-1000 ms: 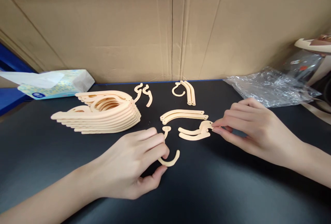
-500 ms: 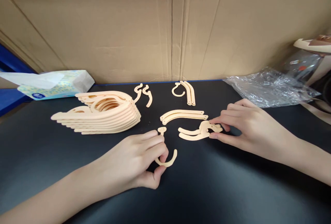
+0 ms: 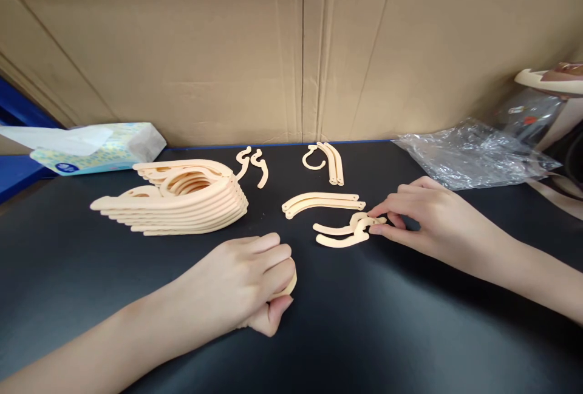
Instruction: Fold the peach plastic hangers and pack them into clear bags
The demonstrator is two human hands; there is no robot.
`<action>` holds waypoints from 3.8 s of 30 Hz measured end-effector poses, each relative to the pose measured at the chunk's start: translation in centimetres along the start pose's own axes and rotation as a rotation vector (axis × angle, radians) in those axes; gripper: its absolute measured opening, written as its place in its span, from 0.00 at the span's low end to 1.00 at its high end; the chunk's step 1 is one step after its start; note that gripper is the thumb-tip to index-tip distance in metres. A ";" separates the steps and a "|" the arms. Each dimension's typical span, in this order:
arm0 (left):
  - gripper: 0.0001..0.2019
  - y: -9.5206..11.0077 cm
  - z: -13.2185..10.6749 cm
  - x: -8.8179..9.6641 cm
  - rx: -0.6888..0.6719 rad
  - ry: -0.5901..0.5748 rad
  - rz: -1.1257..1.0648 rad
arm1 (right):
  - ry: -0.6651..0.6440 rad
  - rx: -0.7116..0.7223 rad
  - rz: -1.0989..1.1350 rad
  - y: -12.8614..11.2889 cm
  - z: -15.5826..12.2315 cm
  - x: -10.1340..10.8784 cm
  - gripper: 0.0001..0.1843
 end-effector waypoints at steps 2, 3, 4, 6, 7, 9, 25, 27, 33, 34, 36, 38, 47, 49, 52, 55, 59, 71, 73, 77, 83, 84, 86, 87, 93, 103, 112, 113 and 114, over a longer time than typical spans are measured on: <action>0.10 0.1 0.0 0.1 -0.002 0.002 -0.006 | 0.005 -0.021 0.007 0.1 0.0 0.1 0.12; 0.10 0.1 0.1 0.2 -0.002 0.006 -0.008 | 0.010 -0.032 0.006 0.2 0.0 0.1 0.11; 0.10 0.1 0.1 0.3 0.000 0.013 -0.009 | 0.014 -0.042 0.004 0.3 0.0 0.2 0.11; 0.11 0.1 0.1 0.4 0.002 0.019 -0.011 | 0.024 -0.058 -0.002 0.4 0.1 0.2 0.11; 0.11 0.1 0.2 0.5 0.002 0.023 -0.011 | 0.028 -0.065 -0.006 0.5 0.1 0.2 0.11; 0.11 0.1 0.2 0.5 0.002 0.021 -0.006 | 0.029 -0.078 -0.007 0.7 0.1 0.2 0.12; 0.11 -0.1 -0.1 0.1 0.007 -0.013 -0.012 | -0.081 -0.155 0.131 -0.2 -0.1 -1.2 0.12; 0.11 -0.2 -0.1 0.4 0.013 0.023 -0.028 | -0.081 -0.144 0.149 -0.8 -0.2 -1.4 0.13; 0.11 -0.2 -0.1 0.8 0.023 0.059 -0.079 | -0.030 -0.074 0.122 -2.2 -0.2 -1.4 0.13; 0.11 -0.2 -0.1 0.8 0.028 0.057 -0.089 | -0.025 -0.063 0.119 -2.3 -0.2 -1.4 0.13; 0.11 -0.2 0.0 1.0 0.029 0.057 -0.107 | -0.017 -0.054 0.122 -2.4 -0.1 -1.3 0.13; 0.10 0.1 0.1 1.1 0.015 0.058 -0.095 | -0.017 -0.053 0.128 -2.4 -0.1 -1.3 0.13; 0.10 0.6 0.2 1.2 -0.026 0.033 0.001 | -0.028 -0.065 0.168 -2.2 -0.2 -1.5 0.15; 0.10 0.6 0.1 1.1 -0.038 0.037 -0.001 | -0.031 -0.042 0.193 -2.4 -0.2 -1.6 0.15; 0.11 1.0 0.1 1.3 -0.085 0.062 0.035 | -0.039 -0.030 0.227 -2.7 -0.2 -1.7 0.15; 0.10 1.4 0.1 1.5 -0.128 0.077 0.096 | -0.037 -0.039 0.253 -2.9 -0.2 -1.7 0.14; 0.10 1.6 0.0 1.6 -0.150 0.085 0.152 | -0.031 -0.031 0.262 -3.0 -0.2 -1.7 0.12; 0.09 0.1 -0.3 3.5 -0.015 0.270 0.327 | -0.057 -0.004 0.285 -3.1 -0.2 -2.0 0.13; 0.09 -0.2 -0.4 4.1 0.032 0.319 0.314 | -0.064 0.015 0.297 -3.2 -0.3 -2.1 0.13; 0.10 -1.1 -0.7 4.3 0.114 0.350 0.299 | -0.061 0.027 0.311 -3.4 -0.3 -2.1 0.15; 0.11 -1.4 -0.6 3.7 0.132 0.318 0.241 | -0.047 0.042 0.350 -3.8 -0.2 -2.2 0.15; 0.11 -1.4 -0.6 3.7 0.135 0.309 0.229 | -0.044 0.049 0.359 -3.9 -0.2 -2.1 0.15; 0.12 -1.3 -0.5 3.7 0.133 0.299 0.206 | -0.037 0.058 0.373 -4.0 -0.2 -2.1 0.15; 0.12 -1.3 -0.4 3.7 0.128 0.295 0.197 | -0.035 0.060 0.377 -4.1 -0.2 -2.1 0.15; 0.12 -1.4 -0.3 3.5 0.111 0.308 0.140 | -0.027 0.065 0.372 -4.2 -0.1 -2.0 0.15; 0.06 -1.0 -0.9 2.7 0.051 0.276 -0.013 | 0.153 0.139 0.305 -4.6 1.0 1.0 0.12; 0.07 1.0 1.9 2.6 -0.209 0.239 0.087 | 0.049 0.340 0.419 -6.9 4.4 0.5 0.19; 0.08 1.0 2.3 2.6 -0.218 0.236 0.083 | 0.066 0.354 0.398 -6.9 4.6 0.3 0.17; 0.08 0.9 2.6 2.5 -0.220 0.233 0.080 | 0.084 0.361 0.373 -6.8 4.9 0.1 0.15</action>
Point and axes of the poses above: each hand's wrist, its own z-axis towards the middle knuckle, its own x-axis out of the back of the hand, y = z × x, the point moved 9 cm from there along z, towards the middle knuckle, and after that the axes turned 9 degrees about y, right-handed, at the moved point
